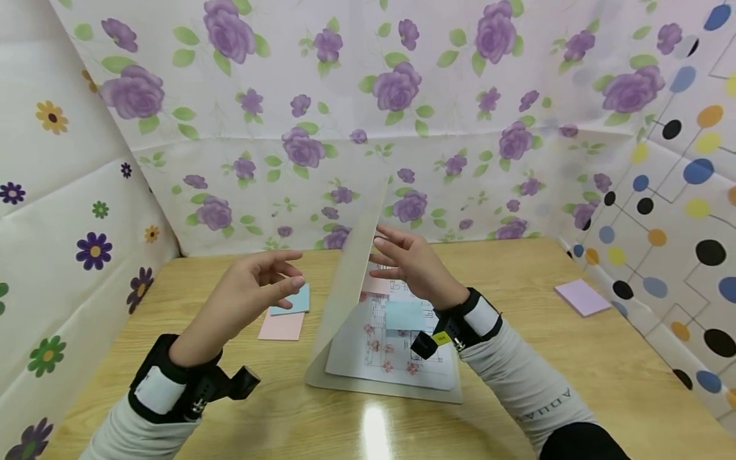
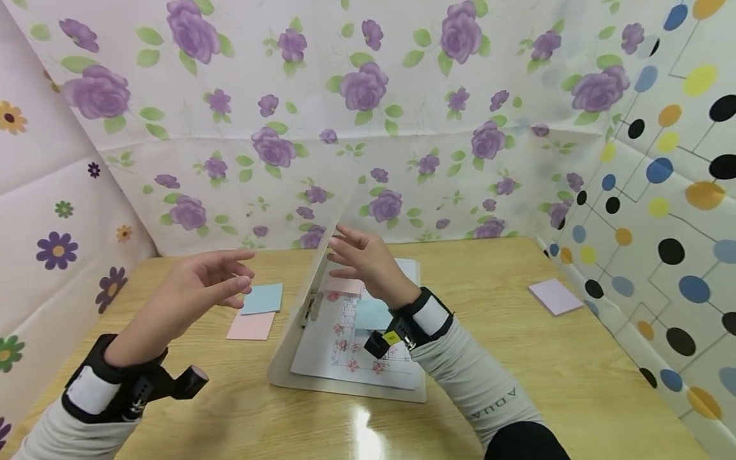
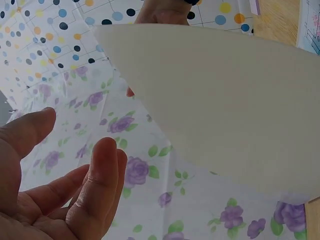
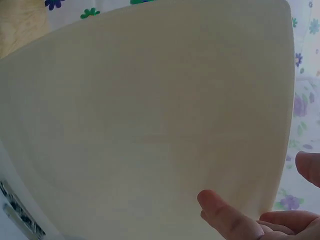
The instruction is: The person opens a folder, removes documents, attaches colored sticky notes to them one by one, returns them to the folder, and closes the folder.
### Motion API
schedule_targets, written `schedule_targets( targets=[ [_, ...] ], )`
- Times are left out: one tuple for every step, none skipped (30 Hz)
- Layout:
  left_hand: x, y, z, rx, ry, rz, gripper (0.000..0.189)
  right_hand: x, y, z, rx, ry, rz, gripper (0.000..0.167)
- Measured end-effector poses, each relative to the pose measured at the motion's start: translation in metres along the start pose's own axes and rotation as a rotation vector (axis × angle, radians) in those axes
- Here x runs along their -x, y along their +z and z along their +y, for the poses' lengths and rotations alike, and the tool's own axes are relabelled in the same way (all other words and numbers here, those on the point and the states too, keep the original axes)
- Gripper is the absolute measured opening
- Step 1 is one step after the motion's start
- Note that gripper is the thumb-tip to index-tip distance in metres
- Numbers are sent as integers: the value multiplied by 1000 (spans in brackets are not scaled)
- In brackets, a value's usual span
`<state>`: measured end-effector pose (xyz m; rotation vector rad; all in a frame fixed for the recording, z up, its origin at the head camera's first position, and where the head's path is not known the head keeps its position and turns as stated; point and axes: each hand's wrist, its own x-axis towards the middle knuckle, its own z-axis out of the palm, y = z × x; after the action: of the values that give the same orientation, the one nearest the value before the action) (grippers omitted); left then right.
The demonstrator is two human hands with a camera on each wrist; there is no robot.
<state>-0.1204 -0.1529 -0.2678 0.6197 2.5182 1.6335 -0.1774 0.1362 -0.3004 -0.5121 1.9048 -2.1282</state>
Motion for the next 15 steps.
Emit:
schedule_targets(
  targets=[
    [0,0,-1,5,-1,-1,51,1,-2,0,14,-6,3,58],
    [-1,0,-2,5,-2,-1,51,2,-5,-1,27,-11,6,59],
    [-1,0,-3,4,-4,1,52,3,-7,-2,39,-15,8,59],
    [-1,-1,-5,2,-8,4,52,5,-10,-2,54,-22,11,60],
    [-2,-1,-6,-2,-14,7,52,7,-12,-4,67,-26,16,60],
    [-2,-1,-8,-5,-21,12,52,8,-14,-5,81,-29,21,60],
    [-3,-1,-10,-6,-27,15,53,10,-17,-5,95,-34,24,60],
    [-4,-1,-12,-7,-36,18,53,11,-20,-6,107,-34,33,59],
    [-4,-1,-15,-7,-48,19,53,14,-23,-7,121,-37,42,58],
    [-5,-2,-18,-6,-58,18,54,16,-26,-7,134,-37,56,58],
    [-5,-2,-22,-5,-69,18,54,18,-29,-8,145,-31,69,57],
    [-6,-2,-26,-4,-80,15,54,21,-33,-7,159,-26,83,57],
    [-6,-2,-31,-6,-90,10,55,23,-37,-6,173,-18,97,56],
    [-7,-2,-35,-9,-102,6,55,26,-41,-5,190,-12,110,56],
    [-7,-1,-40,-11,-115,2,55,29,-45,-2,210,-8,119,55]
  ],
)
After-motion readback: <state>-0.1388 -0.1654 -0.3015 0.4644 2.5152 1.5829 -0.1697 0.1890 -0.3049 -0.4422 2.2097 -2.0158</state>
